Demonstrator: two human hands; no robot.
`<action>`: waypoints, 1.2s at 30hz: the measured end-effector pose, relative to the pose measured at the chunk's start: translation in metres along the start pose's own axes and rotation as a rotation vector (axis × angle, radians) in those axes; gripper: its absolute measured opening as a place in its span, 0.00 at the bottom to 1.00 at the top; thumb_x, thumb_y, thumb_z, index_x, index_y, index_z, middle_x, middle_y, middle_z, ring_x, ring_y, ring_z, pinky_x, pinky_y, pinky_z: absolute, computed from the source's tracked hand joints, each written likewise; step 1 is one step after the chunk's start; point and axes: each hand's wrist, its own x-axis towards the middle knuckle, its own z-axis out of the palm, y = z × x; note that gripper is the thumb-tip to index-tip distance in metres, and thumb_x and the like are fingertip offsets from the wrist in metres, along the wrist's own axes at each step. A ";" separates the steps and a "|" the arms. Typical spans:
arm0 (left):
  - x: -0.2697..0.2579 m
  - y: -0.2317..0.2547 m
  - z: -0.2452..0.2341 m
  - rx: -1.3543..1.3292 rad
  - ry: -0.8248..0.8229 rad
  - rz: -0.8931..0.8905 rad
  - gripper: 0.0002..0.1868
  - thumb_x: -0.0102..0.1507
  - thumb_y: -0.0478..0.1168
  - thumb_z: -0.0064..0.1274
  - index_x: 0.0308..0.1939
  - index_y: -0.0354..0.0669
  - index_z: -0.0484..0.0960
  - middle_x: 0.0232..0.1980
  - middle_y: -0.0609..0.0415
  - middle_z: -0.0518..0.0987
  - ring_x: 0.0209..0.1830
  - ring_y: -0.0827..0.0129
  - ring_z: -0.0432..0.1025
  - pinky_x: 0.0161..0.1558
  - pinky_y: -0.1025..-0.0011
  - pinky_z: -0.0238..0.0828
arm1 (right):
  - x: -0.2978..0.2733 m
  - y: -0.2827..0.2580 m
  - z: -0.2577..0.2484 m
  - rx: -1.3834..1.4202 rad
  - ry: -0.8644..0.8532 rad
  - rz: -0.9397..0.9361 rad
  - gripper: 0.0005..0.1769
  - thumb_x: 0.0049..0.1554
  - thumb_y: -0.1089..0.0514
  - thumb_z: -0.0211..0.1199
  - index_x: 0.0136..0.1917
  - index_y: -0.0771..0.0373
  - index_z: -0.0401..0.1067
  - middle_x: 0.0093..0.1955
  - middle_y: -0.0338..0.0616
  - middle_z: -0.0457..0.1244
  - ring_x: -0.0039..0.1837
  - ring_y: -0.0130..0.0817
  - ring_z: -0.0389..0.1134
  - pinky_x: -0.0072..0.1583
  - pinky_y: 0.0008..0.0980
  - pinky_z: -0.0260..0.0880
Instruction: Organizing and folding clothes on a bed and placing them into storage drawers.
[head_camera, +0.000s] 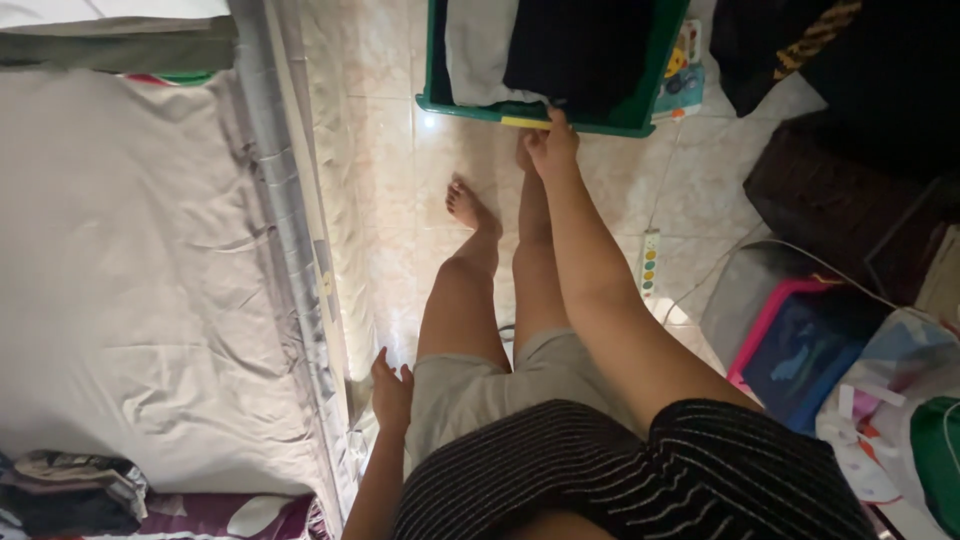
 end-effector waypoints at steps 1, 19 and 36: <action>0.003 0.002 -0.002 -0.008 -0.012 -0.011 0.34 0.64 0.42 0.52 0.73 0.42 0.61 0.68 0.43 0.70 0.57 0.54 0.75 0.52 0.56 0.73 | -0.002 -0.002 0.004 -0.005 -0.034 0.004 0.10 0.58 0.56 0.67 0.46 0.56 0.67 0.33 0.39 0.57 0.36 0.34 0.61 0.35 0.37 0.61; -0.053 -0.002 -0.036 -0.732 0.473 -0.111 0.53 0.60 0.39 0.60 0.81 0.47 0.42 0.76 0.43 0.60 0.60 0.56 0.75 0.52 0.56 0.75 | -0.286 0.139 0.043 -1.538 -0.759 0.569 0.16 0.64 0.43 0.55 0.61 0.49 0.68 0.54 0.35 0.70 0.52 0.28 0.71 0.46 0.34 0.68; 0.118 0.041 -0.150 -1.337 0.570 -0.056 0.60 0.58 0.39 0.63 0.82 0.46 0.35 0.77 0.35 0.62 0.58 0.56 0.77 0.49 0.60 0.78 | -0.273 0.257 0.303 -1.578 -0.767 0.551 0.13 0.63 0.48 0.59 0.57 0.55 0.70 0.55 0.44 0.69 0.53 0.38 0.70 0.52 0.41 0.64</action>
